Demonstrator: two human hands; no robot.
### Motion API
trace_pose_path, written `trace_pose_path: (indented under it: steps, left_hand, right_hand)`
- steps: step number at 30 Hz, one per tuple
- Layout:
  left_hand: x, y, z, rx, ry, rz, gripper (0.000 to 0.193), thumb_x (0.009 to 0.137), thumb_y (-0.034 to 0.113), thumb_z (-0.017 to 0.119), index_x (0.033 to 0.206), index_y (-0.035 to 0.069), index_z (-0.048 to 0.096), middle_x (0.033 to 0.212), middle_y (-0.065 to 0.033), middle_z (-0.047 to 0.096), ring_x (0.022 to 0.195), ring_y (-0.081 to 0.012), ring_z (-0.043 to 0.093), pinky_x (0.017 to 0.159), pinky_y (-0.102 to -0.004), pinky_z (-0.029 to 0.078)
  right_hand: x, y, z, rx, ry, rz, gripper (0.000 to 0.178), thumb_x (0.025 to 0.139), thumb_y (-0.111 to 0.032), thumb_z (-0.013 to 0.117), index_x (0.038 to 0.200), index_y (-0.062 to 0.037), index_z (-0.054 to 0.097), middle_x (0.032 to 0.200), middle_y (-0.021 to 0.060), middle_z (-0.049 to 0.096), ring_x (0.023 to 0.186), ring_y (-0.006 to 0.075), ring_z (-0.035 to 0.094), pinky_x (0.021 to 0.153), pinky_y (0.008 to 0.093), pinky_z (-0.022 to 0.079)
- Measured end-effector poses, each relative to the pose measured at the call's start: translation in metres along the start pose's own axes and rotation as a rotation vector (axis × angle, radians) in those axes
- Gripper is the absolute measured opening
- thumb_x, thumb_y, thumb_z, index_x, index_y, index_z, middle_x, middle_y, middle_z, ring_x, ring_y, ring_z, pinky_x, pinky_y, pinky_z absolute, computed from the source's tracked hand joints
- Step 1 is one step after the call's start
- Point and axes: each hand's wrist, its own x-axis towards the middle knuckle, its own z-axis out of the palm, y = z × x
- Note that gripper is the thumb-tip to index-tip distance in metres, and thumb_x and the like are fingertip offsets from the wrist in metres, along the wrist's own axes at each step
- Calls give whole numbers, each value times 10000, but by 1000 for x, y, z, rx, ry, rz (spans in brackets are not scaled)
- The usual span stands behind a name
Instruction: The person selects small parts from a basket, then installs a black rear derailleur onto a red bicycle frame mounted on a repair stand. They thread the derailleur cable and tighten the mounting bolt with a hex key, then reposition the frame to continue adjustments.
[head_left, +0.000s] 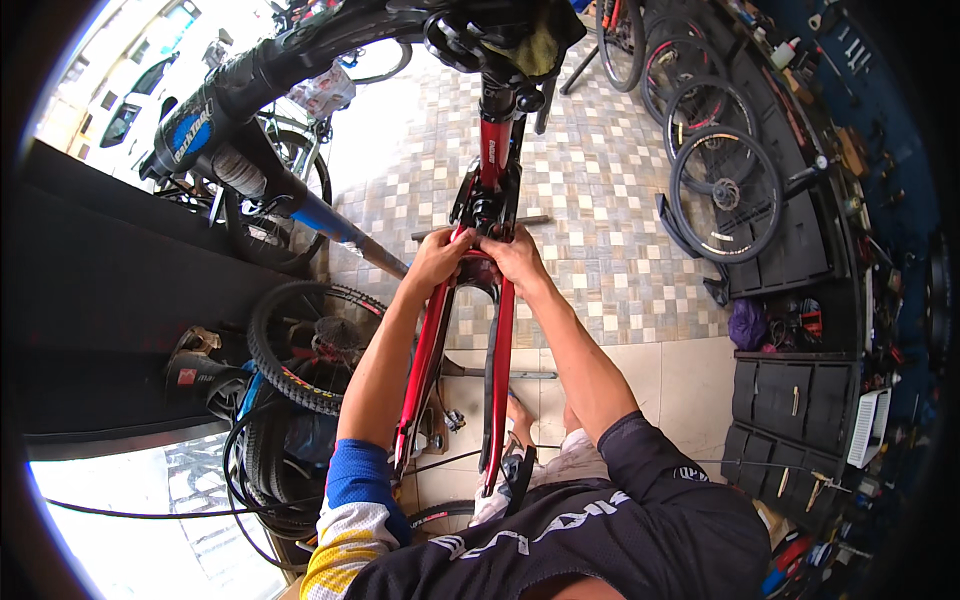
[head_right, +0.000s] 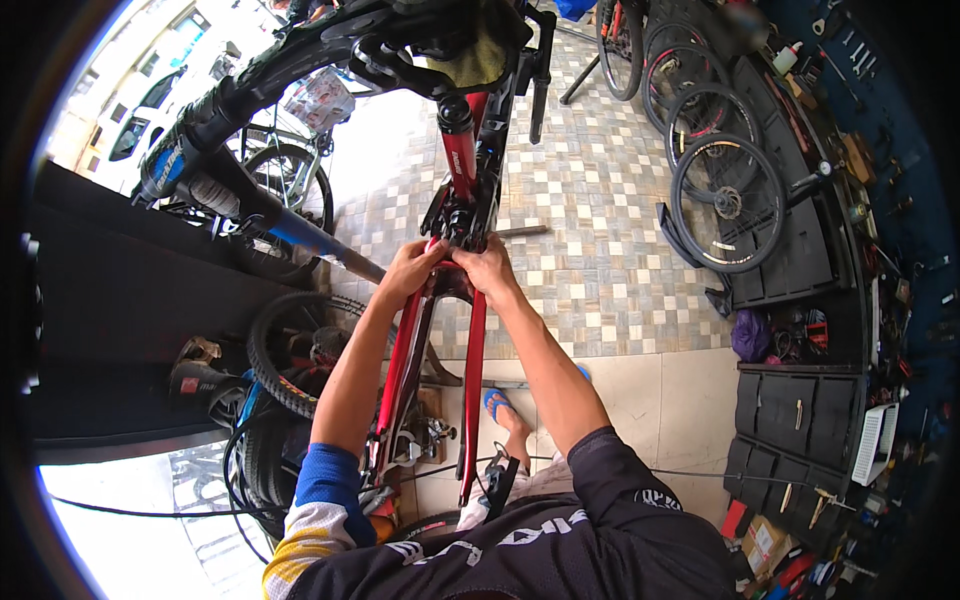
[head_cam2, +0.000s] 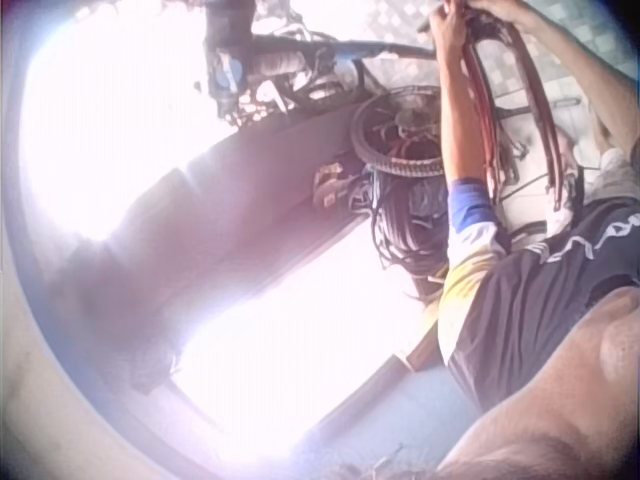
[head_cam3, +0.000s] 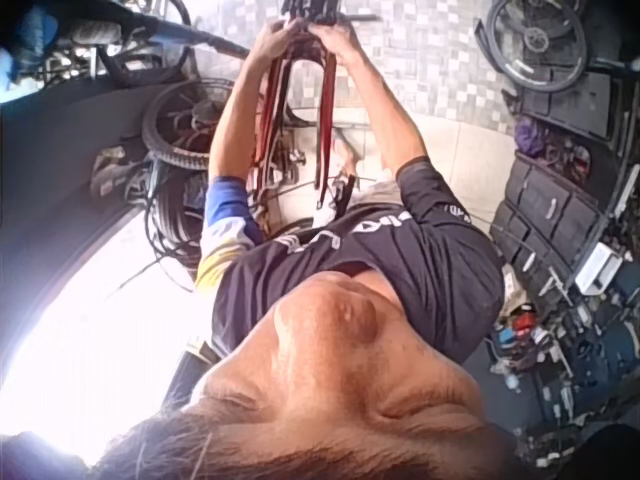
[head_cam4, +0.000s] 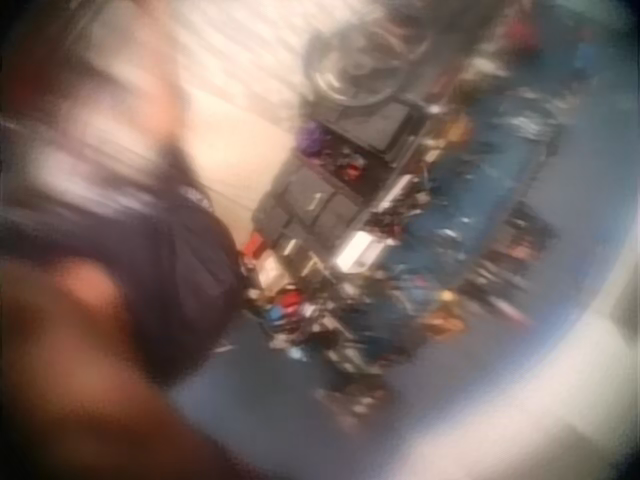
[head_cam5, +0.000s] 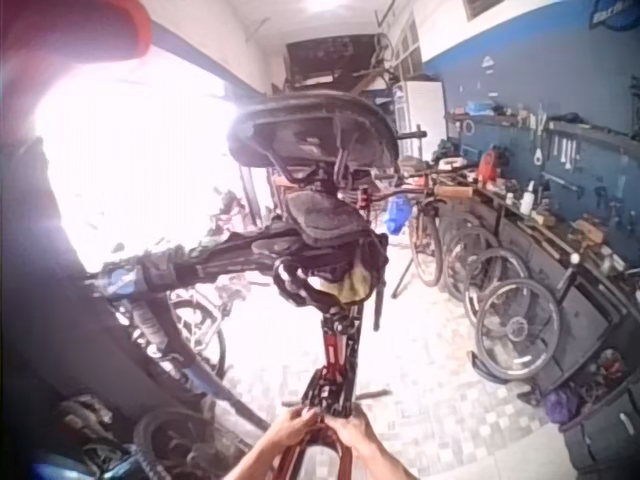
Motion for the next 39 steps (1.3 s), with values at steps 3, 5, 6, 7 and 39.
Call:
trace_pose_path:
  steps: [3,5,6,7,39]
  left_hand:
    - [-3,11,-1,74,14,-7,407,987,437,636,913,37,654,650,17,552,496,-83,502,442,-284,395]
    - [-6,17,1,107,53,-24,407,983,439,639,901,40,654,647,19,544,498,-81,505,437,-281,384]
    - [-8,19,1,37,51,-27,396,980,435,643,911,45,659,648,19,544,493,-80,498,430,-279,374]
    - [-11,22,2,35,54,-5,418,976,437,643,888,28,638,623,2,541,471,-97,506,418,-291,382]
    - [-323,139,9,-156,701,479,392,985,389,646,972,1,587,813,-29,559,747,-121,535,622,-271,439]
  right_hand:
    - [-4,-12,3,-22,21,42,86,865,-118,700,874,-51,648,714,10,641,496,113,552,423,292,437]
    - [-10,-21,3,-119,72,59,93,868,-132,693,850,-57,639,703,8,633,492,113,547,414,292,430]
    - [-14,-26,3,-110,47,78,107,884,-152,693,874,-62,635,722,9,629,513,117,552,423,295,440]
    - [-18,-32,2,-105,22,98,122,901,-172,693,899,-66,631,740,11,625,534,120,558,432,299,449]
    - [8,-62,-53,-13,-289,328,843,744,-801,685,1149,-64,631,885,35,669,748,161,698,632,305,558]
